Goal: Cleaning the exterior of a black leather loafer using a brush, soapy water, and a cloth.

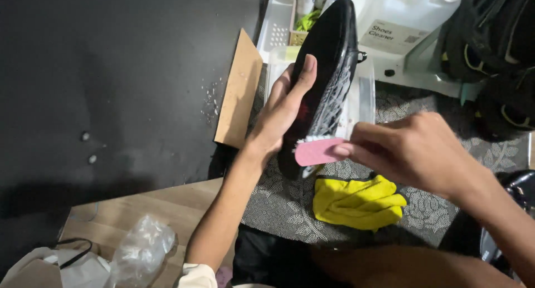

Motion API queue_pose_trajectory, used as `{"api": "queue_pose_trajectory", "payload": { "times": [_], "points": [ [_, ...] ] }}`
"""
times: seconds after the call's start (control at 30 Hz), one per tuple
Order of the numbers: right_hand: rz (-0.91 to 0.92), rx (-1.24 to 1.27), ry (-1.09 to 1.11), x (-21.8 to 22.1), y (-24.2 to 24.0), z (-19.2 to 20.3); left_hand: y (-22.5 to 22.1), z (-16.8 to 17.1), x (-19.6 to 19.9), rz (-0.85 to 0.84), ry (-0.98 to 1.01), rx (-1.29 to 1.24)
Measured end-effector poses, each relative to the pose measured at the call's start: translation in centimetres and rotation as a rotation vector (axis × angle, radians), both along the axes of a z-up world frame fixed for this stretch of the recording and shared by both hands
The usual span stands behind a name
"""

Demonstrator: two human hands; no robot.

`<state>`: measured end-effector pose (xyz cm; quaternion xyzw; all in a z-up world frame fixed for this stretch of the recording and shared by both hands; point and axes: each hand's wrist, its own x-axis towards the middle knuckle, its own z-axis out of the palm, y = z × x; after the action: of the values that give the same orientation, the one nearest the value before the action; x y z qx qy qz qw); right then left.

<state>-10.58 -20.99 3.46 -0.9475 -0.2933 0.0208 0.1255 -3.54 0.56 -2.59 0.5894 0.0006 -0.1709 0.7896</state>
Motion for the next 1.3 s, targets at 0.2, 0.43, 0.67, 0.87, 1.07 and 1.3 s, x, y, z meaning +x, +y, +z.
{"api": "queue_pose_trajectory", "payload": {
  "times": [0.2, 0.43, 0.67, 0.87, 1.07, 1.3],
  "points": [
    [-0.211, 0.146, -0.404, 0.5, -1.8, -1.3, 0.7, -0.6, -0.6, -0.022, 0.0, -0.163],
    [-0.114, 0.074, -0.242, 1.4, -1.9, 0.1, 0.8, 1.4, -1.0, -0.049, -0.048, 0.034],
    [0.134, 0.156, -0.064, 0.9, 0.0, 0.2, 0.9, 1.0, -0.6, 0.028, -0.013, -0.012],
    [-0.023, 0.24, -0.068, 2.0, -1.0, 0.1, 0.6, -0.8, -0.7, 0.062, 0.016, -0.192],
    [-0.042, 0.096, -0.173, 3.1, -1.7, -0.2, 1.6, 0.7, -1.4, -0.068, -0.177, -0.066],
    [0.007, 0.054, 0.233, 1.5, 1.7, 1.4, 1.2, 1.1, -1.7, -0.141, -0.025, -0.419]
  ]
}}
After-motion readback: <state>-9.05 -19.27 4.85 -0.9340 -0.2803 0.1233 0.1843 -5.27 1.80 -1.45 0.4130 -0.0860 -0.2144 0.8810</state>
